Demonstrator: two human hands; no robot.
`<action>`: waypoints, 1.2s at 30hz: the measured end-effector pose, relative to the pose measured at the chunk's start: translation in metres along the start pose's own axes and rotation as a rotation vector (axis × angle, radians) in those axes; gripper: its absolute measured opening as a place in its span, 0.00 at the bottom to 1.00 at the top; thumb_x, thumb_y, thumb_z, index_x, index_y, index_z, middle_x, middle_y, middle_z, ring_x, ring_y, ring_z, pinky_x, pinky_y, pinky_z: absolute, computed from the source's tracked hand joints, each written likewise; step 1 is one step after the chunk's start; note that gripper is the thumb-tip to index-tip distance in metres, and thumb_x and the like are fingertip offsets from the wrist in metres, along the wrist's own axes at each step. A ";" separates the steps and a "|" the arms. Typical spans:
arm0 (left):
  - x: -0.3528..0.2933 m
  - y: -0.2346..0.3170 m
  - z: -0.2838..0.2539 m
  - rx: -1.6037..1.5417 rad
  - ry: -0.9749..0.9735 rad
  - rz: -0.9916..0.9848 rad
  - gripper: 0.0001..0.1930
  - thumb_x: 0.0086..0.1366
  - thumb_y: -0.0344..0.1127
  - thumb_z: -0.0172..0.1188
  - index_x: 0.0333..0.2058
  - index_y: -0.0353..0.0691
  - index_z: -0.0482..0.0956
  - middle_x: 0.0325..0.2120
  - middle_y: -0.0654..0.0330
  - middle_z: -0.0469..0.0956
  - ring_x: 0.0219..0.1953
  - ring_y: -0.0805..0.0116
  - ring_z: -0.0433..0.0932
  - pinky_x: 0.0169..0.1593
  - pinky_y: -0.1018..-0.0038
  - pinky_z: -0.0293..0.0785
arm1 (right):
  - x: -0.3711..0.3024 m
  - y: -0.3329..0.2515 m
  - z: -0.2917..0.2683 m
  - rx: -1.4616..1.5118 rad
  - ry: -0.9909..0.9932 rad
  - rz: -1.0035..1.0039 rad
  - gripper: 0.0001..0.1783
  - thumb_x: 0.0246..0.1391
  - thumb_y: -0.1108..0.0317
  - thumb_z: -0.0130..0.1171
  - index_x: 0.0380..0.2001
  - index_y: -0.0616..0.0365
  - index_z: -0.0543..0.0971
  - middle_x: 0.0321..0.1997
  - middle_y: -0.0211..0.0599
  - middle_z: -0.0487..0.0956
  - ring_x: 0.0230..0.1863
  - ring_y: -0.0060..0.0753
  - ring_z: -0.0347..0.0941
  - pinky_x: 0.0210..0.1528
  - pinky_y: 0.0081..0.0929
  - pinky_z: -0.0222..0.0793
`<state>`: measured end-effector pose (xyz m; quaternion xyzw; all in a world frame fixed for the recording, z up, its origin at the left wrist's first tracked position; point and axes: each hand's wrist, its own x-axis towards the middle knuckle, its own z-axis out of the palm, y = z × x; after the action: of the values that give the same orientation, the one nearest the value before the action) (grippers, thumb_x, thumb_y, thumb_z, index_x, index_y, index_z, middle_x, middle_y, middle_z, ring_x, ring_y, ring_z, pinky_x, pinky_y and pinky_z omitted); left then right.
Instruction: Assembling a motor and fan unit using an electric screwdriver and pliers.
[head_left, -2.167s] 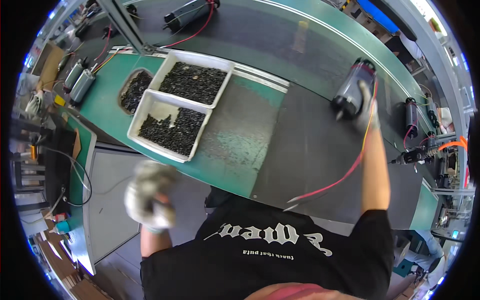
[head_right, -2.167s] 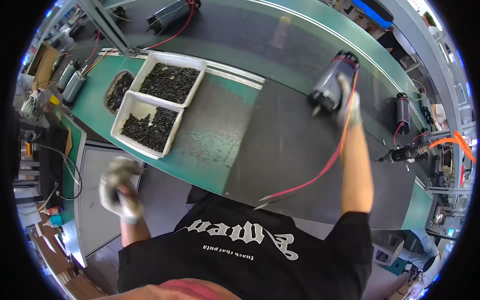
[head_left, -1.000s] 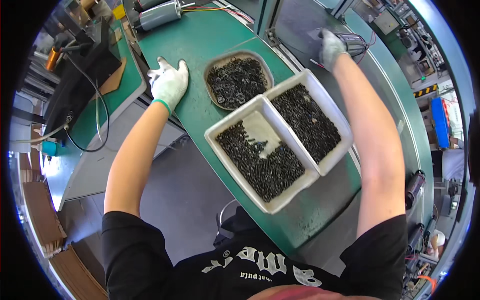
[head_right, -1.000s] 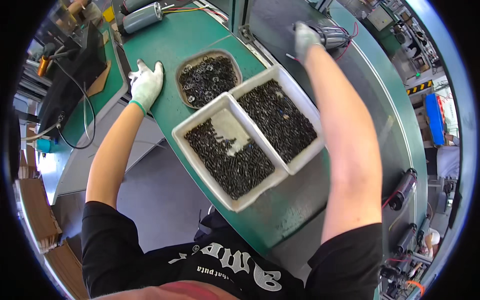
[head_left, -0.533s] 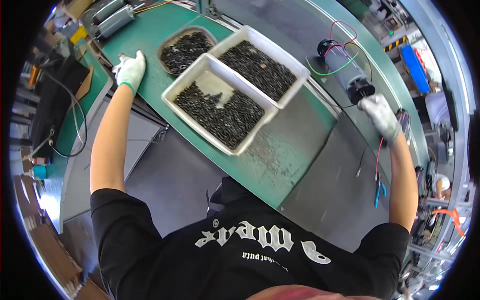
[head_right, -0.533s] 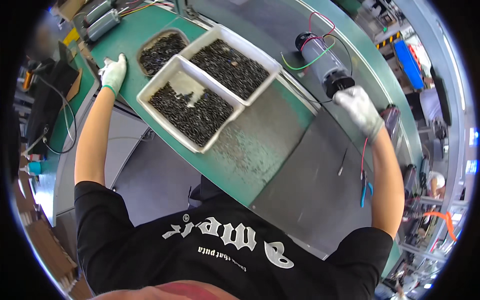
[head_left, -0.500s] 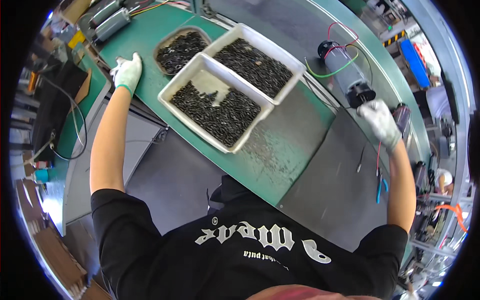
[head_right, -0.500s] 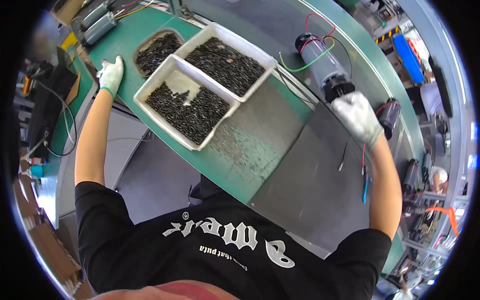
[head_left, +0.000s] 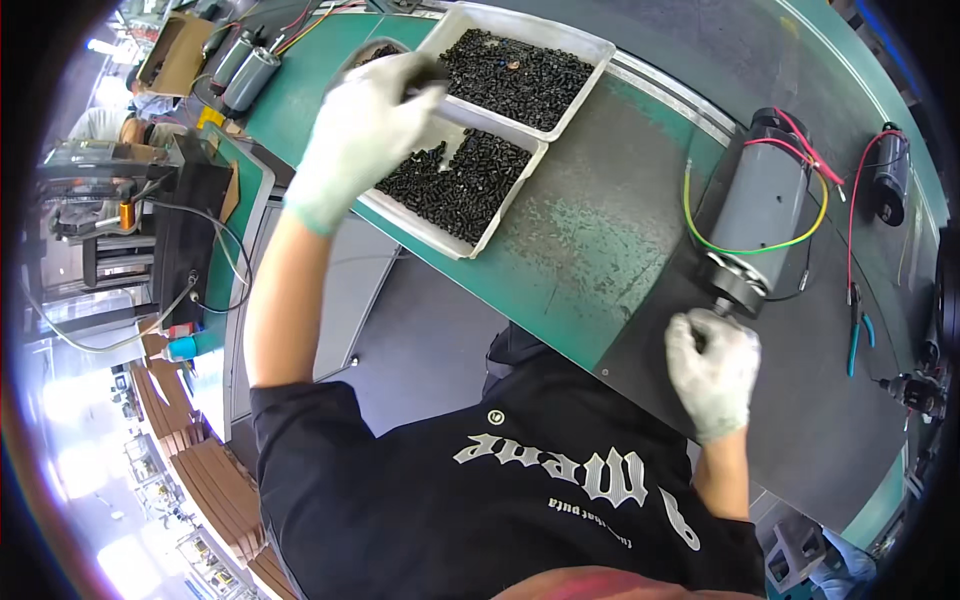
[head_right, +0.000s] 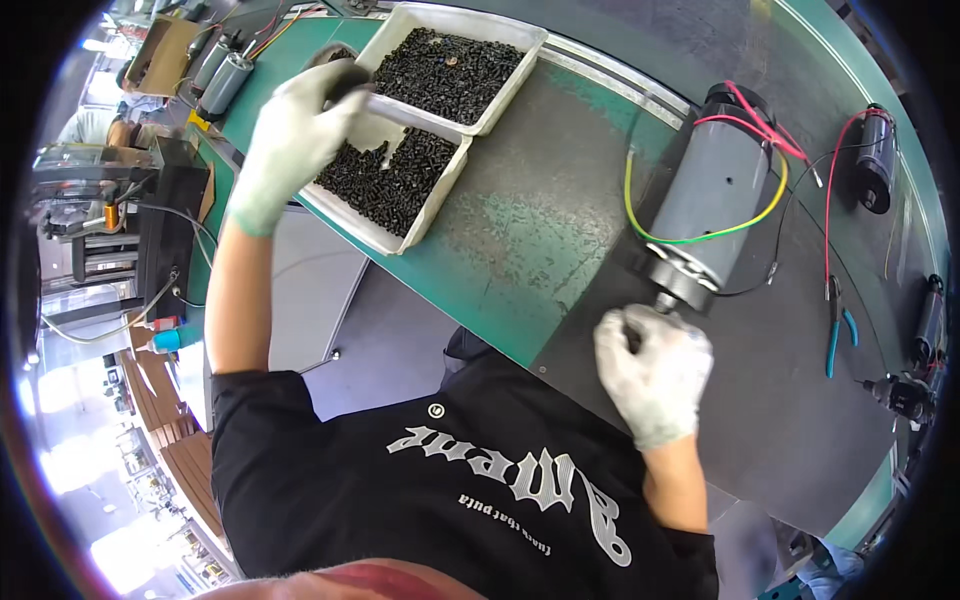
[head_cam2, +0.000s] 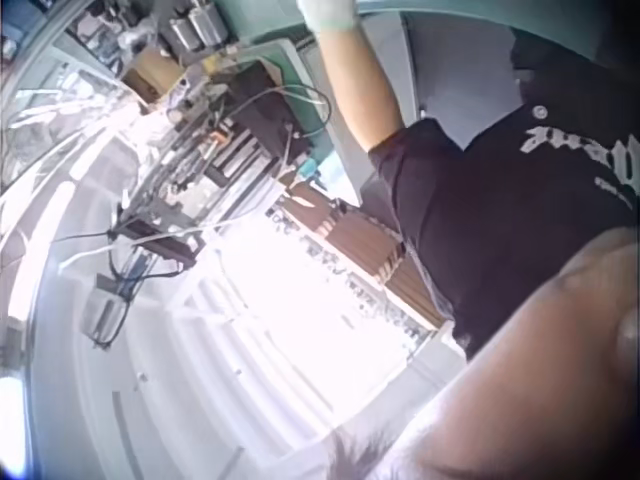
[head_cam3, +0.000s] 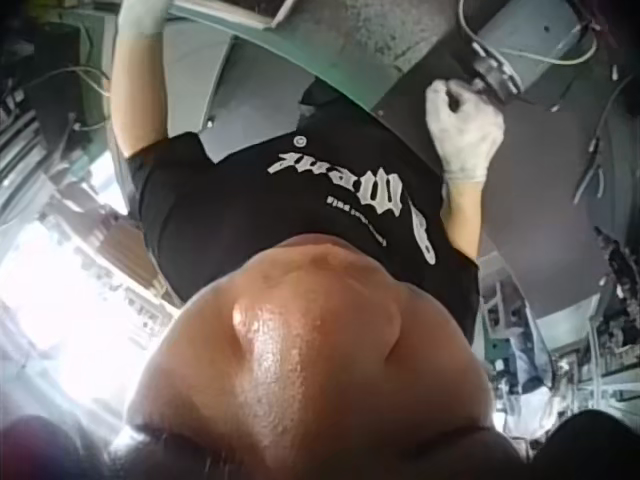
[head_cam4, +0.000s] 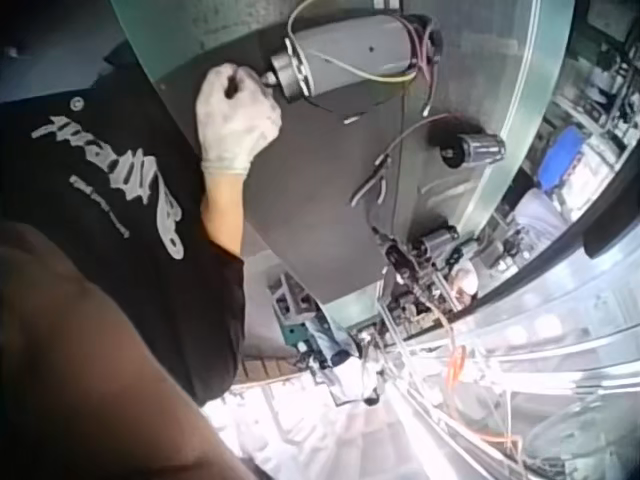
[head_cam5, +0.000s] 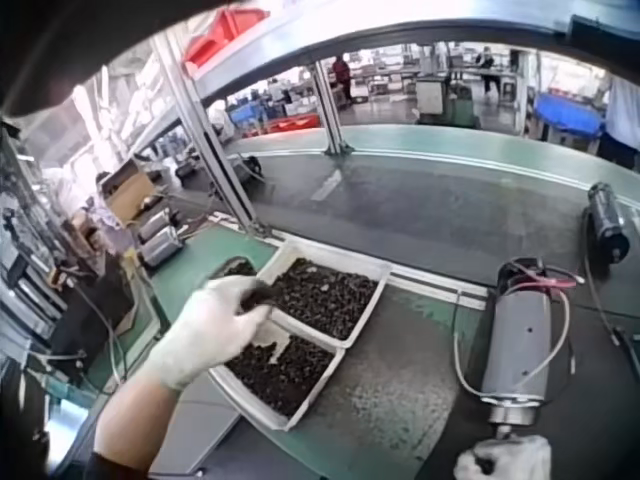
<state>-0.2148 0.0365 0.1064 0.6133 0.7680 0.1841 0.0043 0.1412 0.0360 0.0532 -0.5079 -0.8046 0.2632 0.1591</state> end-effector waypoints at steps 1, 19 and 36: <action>0.013 0.005 0.009 -0.012 -0.070 0.012 0.17 0.61 0.42 0.55 0.42 0.37 0.79 0.39 0.42 0.79 0.43 0.47 0.79 0.49 0.60 0.74 | 0.001 0.002 0.008 0.068 -0.028 0.005 0.11 0.50 0.66 0.58 0.21 0.64 0.76 0.17 0.45 0.73 0.20 0.47 0.70 0.27 0.35 0.64; 0.105 -0.030 0.096 0.449 -0.043 0.467 0.15 0.60 0.38 0.59 0.45 0.40 0.75 0.42 0.49 0.78 0.45 0.47 0.76 0.49 0.58 0.73 | -0.050 0.207 -0.181 0.071 1.650 0.221 0.18 0.59 0.72 0.57 0.52 0.64 0.71 0.49 0.39 0.76 0.50 0.32 0.72 0.54 0.29 0.69; 0.108 -0.029 0.080 0.362 -0.210 0.211 0.16 0.60 0.36 0.56 0.43 0.30 0.71 0.39 0.37 0.76 0.46 0.39 0.74 0.50 0.55 0.70 | -0.048 0.184 -0.178 0.850 0.601 -0.110 0.35 0.50 0.68 0.64 0.60 0.65 0.64 0.56 0.55 0.72 0.47 0.38 0.73 0.52 0.35 0.68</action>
<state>-0.2507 0.1553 0.0470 0.6966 0.7157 -0.0219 -0.0453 0.3905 0.1032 0.0902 -0.4087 -0.5709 0.4007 0.5886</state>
